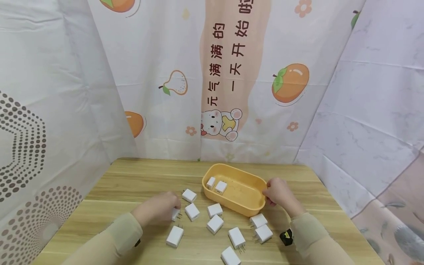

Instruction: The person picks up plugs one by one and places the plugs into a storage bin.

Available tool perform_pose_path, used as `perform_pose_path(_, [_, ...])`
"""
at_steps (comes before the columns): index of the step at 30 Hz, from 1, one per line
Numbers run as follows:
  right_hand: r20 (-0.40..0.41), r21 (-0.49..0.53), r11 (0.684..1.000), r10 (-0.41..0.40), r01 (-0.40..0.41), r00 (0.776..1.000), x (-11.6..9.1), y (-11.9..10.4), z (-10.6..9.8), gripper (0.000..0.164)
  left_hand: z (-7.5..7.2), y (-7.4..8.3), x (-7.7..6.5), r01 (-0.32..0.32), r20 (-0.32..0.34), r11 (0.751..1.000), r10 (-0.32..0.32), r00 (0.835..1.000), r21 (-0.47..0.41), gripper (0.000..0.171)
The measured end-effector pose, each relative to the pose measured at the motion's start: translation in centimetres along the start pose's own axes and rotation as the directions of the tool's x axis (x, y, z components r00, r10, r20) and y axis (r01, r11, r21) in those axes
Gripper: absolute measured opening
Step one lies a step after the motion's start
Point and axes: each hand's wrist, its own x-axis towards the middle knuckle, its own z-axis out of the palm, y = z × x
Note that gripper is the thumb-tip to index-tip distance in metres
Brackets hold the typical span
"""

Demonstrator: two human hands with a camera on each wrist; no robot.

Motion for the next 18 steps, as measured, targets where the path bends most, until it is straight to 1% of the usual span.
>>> perform_pose_path(5, [-0.013,-0.007,1.000,0.008,-0.008,1.000,0.07,-0.17,-0.01,0.021,0.36,-0.15,0.08,-0.027,-0.014,0.999,0.028,1.000,0.043,0.027])
perform_pose_path(9, [-0.013,-0.015,1.000,0.004,-0.004,1.000,-0.03,-0.33,0.05,0.021,0.69,-0.21,-0.02,-0.033,-0.019,0.997,0.034,0.999,0.075,0.030])
perform_pose_path(15, [-0.015,-0.024,1.000,0.009,-0.010,1.000,-0.11,-0.43,0.05,0.021,0.45,-0.22,-0.25,-0.022,-0.018,0.998,0.023,1.000,0.053,0.030])
perform_pose_path(18, [-0.018,-0.023,1.000,0.012,-0.013,1.000,-0.15,-0.35,0.00,0.021,0.12,-0.26,-0.26,-0.004,-0.013,1.000,0.004,1.000,0.003,0.033])
